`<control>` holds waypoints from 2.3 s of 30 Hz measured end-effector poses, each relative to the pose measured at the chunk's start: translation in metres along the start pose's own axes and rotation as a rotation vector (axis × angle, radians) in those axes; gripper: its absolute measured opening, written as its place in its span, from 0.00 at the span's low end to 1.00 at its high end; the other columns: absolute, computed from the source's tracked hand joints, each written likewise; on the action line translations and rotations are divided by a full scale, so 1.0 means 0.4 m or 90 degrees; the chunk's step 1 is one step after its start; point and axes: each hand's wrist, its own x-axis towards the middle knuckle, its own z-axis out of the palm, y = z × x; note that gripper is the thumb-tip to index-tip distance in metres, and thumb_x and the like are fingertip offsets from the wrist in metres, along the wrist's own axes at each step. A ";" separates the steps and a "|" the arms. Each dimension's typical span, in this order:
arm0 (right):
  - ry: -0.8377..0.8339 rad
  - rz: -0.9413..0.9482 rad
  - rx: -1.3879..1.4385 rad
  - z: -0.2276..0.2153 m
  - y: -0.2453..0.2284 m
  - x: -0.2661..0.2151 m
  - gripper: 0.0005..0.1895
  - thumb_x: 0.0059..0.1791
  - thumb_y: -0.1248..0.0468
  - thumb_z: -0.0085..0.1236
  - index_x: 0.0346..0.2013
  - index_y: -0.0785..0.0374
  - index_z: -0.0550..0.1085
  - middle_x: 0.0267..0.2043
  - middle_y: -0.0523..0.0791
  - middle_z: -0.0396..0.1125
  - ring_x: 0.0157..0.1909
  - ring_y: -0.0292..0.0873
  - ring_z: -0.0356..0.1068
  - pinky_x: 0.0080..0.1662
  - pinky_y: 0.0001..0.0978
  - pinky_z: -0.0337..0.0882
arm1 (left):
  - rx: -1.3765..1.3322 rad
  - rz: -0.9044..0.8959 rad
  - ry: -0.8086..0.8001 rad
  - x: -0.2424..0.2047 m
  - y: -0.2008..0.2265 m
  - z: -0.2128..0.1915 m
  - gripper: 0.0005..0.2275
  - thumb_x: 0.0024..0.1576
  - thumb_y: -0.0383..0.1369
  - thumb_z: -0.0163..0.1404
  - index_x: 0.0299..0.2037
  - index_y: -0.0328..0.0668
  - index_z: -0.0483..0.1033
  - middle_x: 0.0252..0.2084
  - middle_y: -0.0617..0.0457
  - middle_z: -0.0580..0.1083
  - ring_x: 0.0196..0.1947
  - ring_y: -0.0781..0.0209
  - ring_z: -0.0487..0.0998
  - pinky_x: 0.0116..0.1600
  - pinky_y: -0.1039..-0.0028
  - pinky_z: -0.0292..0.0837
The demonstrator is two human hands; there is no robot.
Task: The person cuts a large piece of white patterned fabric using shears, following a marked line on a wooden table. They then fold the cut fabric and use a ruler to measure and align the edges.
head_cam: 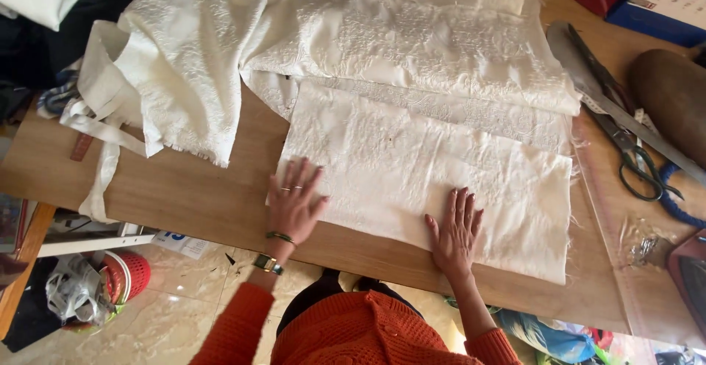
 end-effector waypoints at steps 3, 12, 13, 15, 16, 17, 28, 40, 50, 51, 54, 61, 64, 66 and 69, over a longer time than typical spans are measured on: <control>-0.008 0.004 0.004 -0.002 0.000 -0.003 0.45 0.56 0.33 0.26 0.78 0.61 0.44 0.83 0.51 0.31 0.82 0.54 0.30 0.76 0.56 0.26 | 0.019 -0.067 -0.039 -0.017 -0.136 0.012 0.28 0.64 0.57 0.32 0.76 0.73 0.51 0.79 0.53 0.51 0.78 0.47 0.48 0.73 0.36 0.41; 0.083 0.071 0.065 -0.087 0.106 0.014 0.35 0.58 0.41 0.30 0.79 0.42 0.46 0.83 0.50 0.32 0.81 0.57 0.30 0.74 0.60 0.31 | -0.027 -0.193 0.021 -0.056 -0.179 0.055 0.24 0.68 0.50 0.32 0.75 0.68 0.55 0.79 0.57 0.52 0.78 0.48 0.49 0.75 0.39 0.42; 0.085 0.079 0.064 -0.092 0.154 0.016 0.35 0.58 0.41 0.30 0.79 0.42 0.46 0.83 0.50 0.32 0.81 0.57 0.30 0.74 0.60 0.31 | -0.028 -0.186 0.020 -0.056 -0.165 0.057 0.24 0.68 0.50 0.32 0.75 0.68 0.55 0.79 0.57 0.52 0.78 0.48 0.49 0.75 0.39 0.42; 0.152 0.123 0.039 -0.105 0.249 0.018 0.34 0.60 0.39 0.28 0.79 0.47 0.52 0.81 0.60 0.37 0.80 0.63 0.32 0.73 0.68 0.32 | 0.025 -0.231 0.088 -0.056 -0.136 0.064 0.23 0.60 0.48 0.50 0.67 0.66 0.67 0.69 0.60 0.67 0.65 0.52 0.69 0.62 0.54 0.69; 0.155 0.131 0.036 -0.097 0.280 0.014 0.34 0.60 0.39 0.28 0.79 0.47 0.52 0.81 0.60 0.37 0.80 0.63 0.32 0.73 0.68 0.32 | 0.021 -0.223 0.086 -0.054 -0.140 0.080 0.23 0.60 0.48 0.50 0.67 0.66 0.67 0.69 0.60 0.67 0.65 0.52 0.69 0.62 0.54 0.69; 0.127 0.173 0.051 -0.090 0.317 0.012 0.36 0.60 0.36 0.25 0.78 0.46 0.52 0.81 0.58 0.36 0.81 0.61 0.31 0.73 0.66 0.31 | 0.020 -0.240 0.075 -0.051 -0.139 0.097 0.24 0.58 0.45 0.54 0.67 0.62 0.67 0.64 0.56 0.69 0.58 0.51 0.74 0.56 0.58 0.73; 0.078 0.223 0.054 -0.112 0.423 0.044 0.34 0.58 0.37 0.31 0.78 0.40 0.53 0.82 0.52 0.40 0.82 0.54 0.36 0.75 0.59 0.33 | -0.003 -0.320 -0.001 -0.088 -0.061 0.079 0.17 0.60 0.51 0.51 0.57 0.64 0.72 0.40 0.56 0.77 0.41 0.55 0.84 0.41 0.64 0.80; 0.259 0.317 0.072 -0.134 0.522 -0.002 0.27 0.55 0.55 0.54 0.69 0.57 0.68 0.62 0.58 0.65 0.60 0.60 0.59 0.54 0.59 0.59 | -0.087 -0.268 0.184 -0.101 -0.010 0.048 0.13 0.64 0.40 0.53 0.57 0.51 0.74 0.48 0.46 0.79 0.42 0.42 0.78 0.42 0.55 0.71; 0.321 0.317 0.207 -0.099 0.611 -0.076 0.12 0.54 0.66 0.55 0.52 0.58 0.78 0.34 0.45 0.68 0.41 0.50 0.67 0.50 0.47 0.63 | -0.095 -0.253 0.274 -0.100 0.006 0.060 0.13 0.66 0.37 0.54 0.58 0.46 0.74 0.47 0.48 0.81 0.44 0.45 0.79 0.46 0.55 0.66; 0.318 0.302 0.202 -0.095 0.612 -0.082 0.12 0.55 0.68 0.54 0.52 0.59 0.78 0.33 0.44 0.65 0.41 0.50 0.65 0.50 0.47 0.63 | -0.087 -0.258 0.275 -0.101 0.009 0.057 0.13 0.66 0.37 0.54 0.58 0.46 0.75 0.46 0.48 0.81 0.43 0.44 0.79 0.45 0.55 0.66; 0.310 0.256 0.159 -0.083 0.611 -0.091 0.13 0.54 0.68 0.53 0.52 0.59 0.78 0.47 0.48 0.72 0.54 0.54 0.67 0.57 0.48 0.63 | -0.083 -0.261 0.282 -0.102 -0.002 0.079 0.13 0.67 0.38 0.53 0.59 0.46 0.75 0.44 0.48 0.81 0.43 0.42 0.79 0.47 0.53 0.65; 0.374 0.091 0.027 -0.094 0.693 -0.084 0.11 0.55 0.66 0.63 0.52 0.60 0.81 0.46 0.52 0.67 0.53 0.57 0.67 0.54 0.52 0.68 | -0.178 -0.345 0.297 -0.094 0.040 0.055 0.16 0.65 0.36 0.52 0.60 0.40 0.73 0.51 0.42 0.77 0.44 0.39 0.76 0.48 0.51 0.66; 0.345 0.130 -0.046 -0.113 0.771 -0.052 0.13 0.61 0.56 0.61 0.57 0.57 0.82 0.48 0.47 0.72 0.52 0.51 0.61 0.54 0.43 0.63 | -0.092 -0.364 0.322 -0.090 0.151 0.034 0.21 0.63 0.42 0.51 0.61 0.39 0.71 0.59 0.39 0.73 0.57 0.37 0.71 0.58 0.48 0.63; 0.443 0.076 -0.325 -0.102 0.863 -0.028 0.19 0.59 0.47 0.70 0.60 0.51 0.84 0.49 0.47 0.73 0.52 0.55 0.70 0.51 0.52 0.67 | -0.309 -0.152 0.292 -0.074 0.249 0.058 0.26 0.62 0.29 0.49 0.72 0.43 0.59 0.77 0.38 0.50 0.78 0.41 0.47 0.79 0.51 0.42; 0.475 -0.179 -0.246 -0.061 0.727 0.139 0.18 0.58 0.54 0.66 0.59 0.57 0.79 0.52 0.56 0.71 0.55 0.64 0.67 0.54 0.61 0.65 | -0.137 -0.015 0.359 -0.041 0.395 0.111 0.33 0.50 0.47 0.60 0.69 0.58 0.67 0.73 0.44 0.62 0.73 0.36 0.59 0.69 0.31 0.44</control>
